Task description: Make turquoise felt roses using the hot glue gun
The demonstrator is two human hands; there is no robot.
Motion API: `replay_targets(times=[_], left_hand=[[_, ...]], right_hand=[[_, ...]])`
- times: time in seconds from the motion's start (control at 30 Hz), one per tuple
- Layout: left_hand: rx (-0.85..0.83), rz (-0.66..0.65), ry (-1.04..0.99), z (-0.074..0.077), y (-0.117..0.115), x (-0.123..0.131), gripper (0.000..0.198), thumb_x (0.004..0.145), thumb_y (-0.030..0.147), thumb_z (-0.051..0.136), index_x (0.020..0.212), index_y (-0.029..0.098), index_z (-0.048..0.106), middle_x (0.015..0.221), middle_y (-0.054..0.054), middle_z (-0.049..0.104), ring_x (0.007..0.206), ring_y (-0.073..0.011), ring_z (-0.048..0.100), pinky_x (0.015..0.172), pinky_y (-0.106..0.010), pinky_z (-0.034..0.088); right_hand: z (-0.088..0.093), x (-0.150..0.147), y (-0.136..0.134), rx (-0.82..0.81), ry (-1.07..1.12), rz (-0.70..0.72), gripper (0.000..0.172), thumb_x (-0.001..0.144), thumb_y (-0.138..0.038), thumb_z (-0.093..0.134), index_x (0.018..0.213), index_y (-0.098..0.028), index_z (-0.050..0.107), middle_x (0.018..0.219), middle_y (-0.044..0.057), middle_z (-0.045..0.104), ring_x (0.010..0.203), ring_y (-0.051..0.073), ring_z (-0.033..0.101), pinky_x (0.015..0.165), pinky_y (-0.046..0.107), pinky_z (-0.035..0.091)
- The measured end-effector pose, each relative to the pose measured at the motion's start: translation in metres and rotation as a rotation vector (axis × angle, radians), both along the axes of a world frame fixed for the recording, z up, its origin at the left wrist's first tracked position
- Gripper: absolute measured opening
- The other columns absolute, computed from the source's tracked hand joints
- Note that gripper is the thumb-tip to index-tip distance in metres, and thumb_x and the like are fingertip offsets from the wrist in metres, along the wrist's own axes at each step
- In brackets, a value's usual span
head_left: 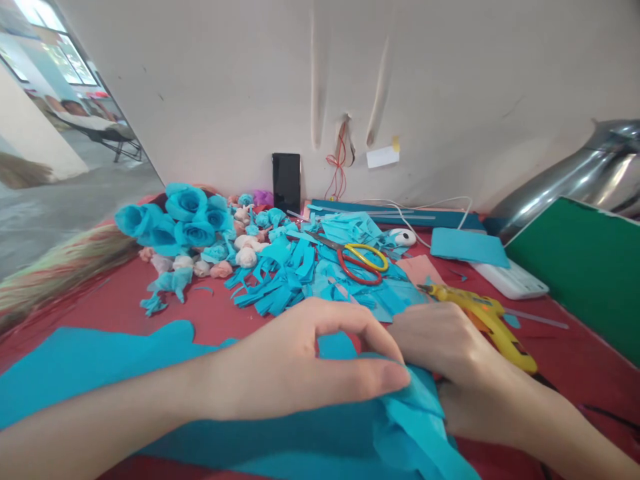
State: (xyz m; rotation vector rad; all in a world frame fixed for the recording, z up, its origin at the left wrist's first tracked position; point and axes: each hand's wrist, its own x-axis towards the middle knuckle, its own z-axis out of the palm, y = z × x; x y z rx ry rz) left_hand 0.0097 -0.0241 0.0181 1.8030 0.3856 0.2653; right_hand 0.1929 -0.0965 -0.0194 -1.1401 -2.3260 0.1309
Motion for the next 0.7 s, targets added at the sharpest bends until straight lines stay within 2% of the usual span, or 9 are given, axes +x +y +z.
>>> replay_targets(times=[0.17,0.33,0.43,0.53,0.7], left_hand=[[0.051,-0.026,0.003,-0.002,-0.005,0.001,0.011,0.079,0.025,0.055,0.075,0.019,0.063,0.075,0.005,0.059,0.074,-0.0078,0.054,0.072,-0.016,0.042],[0.008,-0.047,-0.055,0.001,-0.009,0.004,0.009,0.075,0.018,0.058,0.067,0.016,0.063,0.066,0.003,0.056,0.064,-0.0074,0.052,0.064,-0.016,0.043],[0.018,-0.052,-0.036,0.002,-0.008,0.002,0.004,0.068,0.020,0.065,0.069,0.017,0.063,0.067,0.004,0.056,0.064,-0.0074,0.052,0.062,-0.015,0.043],[0.094,-0.061,0.002,0.000,-0.006,0.000,0.019,0.060,0.021,0.073,0.077,0.021,0.065,0.071,0.007,0.059,0.066,-0.0074,0.054,0.060,-0.013,0.044],[0.220,-0.129,-0.010,-0.003,-0.003,0.002,0.023,0.062,0.020,0.072,0.083,0.024,0.065,0.079,0.007,0.061,0.069,-0.0064,0.057,0.062,-0.011,0.046]], right_hand=[[0.004,-0.003,-0.001,-0.037,-0.047,0.017,0.015,0.071,-0.010,0.043,0.061,-0.015,0.053,0.051,-0.001,0.043,0.048,0.011,0.039,0.047,0.026,0.021],[0.008,-0.006,-0.003,-0.142,-0.089,0.005,0.013,0.064,-0.008,0.041,0.056,-0.017,0.045,0.050,-0.001,0.041,0.048,0.011,0.038,0.046,0.026,0.019],[0.011,-0.007,-0.006,-0.279,-0.087,0.006,0.013,0.064,-0.008,0.045,0.056,-0.017,0.041,0.051,-0.003,0.040,0.048,0.009,0.036,0.046,0.025,0.021],[0.016,-0.009,-0.008,-0.457,-0.103,-0.007,0.013,0.065,-0.009,0.050,0.057,-0.017,0.044,0.051,-0.005,0.039,0.046,0.007,0.031,0.045,0.022,0.023],[0.021,-0.014,-0.010,-0.732,-0.104,-0.065,0.016,0.069,-0.014,0.052,0.055,-0.016,0.045,0.049,-0.006,0.038,0.044,0.005,0.030,0.040,0.017,0.023]])
